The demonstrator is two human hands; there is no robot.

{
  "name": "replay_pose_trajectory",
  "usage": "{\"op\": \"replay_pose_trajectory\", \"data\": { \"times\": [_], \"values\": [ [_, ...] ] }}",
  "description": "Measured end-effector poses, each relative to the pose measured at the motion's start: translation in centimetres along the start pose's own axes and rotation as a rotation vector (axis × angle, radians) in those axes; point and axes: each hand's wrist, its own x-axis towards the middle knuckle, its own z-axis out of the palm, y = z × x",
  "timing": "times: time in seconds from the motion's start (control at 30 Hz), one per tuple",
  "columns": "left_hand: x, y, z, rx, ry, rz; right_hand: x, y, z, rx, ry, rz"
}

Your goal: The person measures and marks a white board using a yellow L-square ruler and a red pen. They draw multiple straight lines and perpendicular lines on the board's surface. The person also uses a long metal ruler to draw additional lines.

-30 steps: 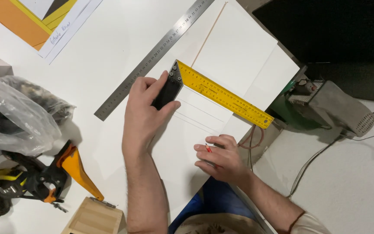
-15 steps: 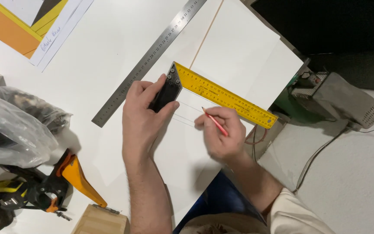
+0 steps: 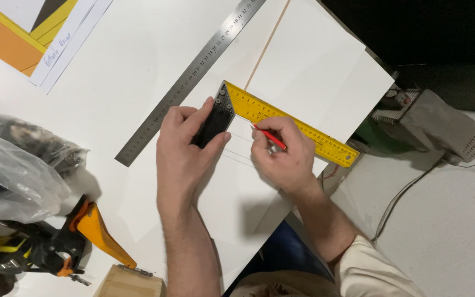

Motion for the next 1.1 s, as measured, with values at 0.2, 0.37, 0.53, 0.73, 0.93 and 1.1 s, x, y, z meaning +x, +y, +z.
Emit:
{"op": "replay_pose_trajectory", "data": {
  "times": [0.2,0.37,0.53,0.73,0.93,1.1],
  "values": [
    [0.0,0.1,0.0,-0.012,0.011,0.012,0.2,0.6,0.4,-0.150,-0.027,-0.016],
    [0.0,-0.3,0.2,-0.029,0.018,0.006,0.1,1.1,0.6,-0.180,-0.031,-0.017],
    [0.0,-0.6,0.2,-0.033,0.027,0.023,0.0,1.4,0.9,-0.144,-0.018,-0.045],
    [0.0,-1.0,0.3,-0.039,0.025,0.040,-0.2,1.6,0.8,-0.229,-0.042,-0.032],
    [0.0,-1.0,0.2,-0.034,0.025,0.052,-0.3,1.6,1.0,-0.220,-0.027,-0.010],
    [0.0,-0.7,0.1,-0.028,0.007,0.015,-0.2,1.3,1.0,-0.228,-0.024,-0.016]
  ]
}}
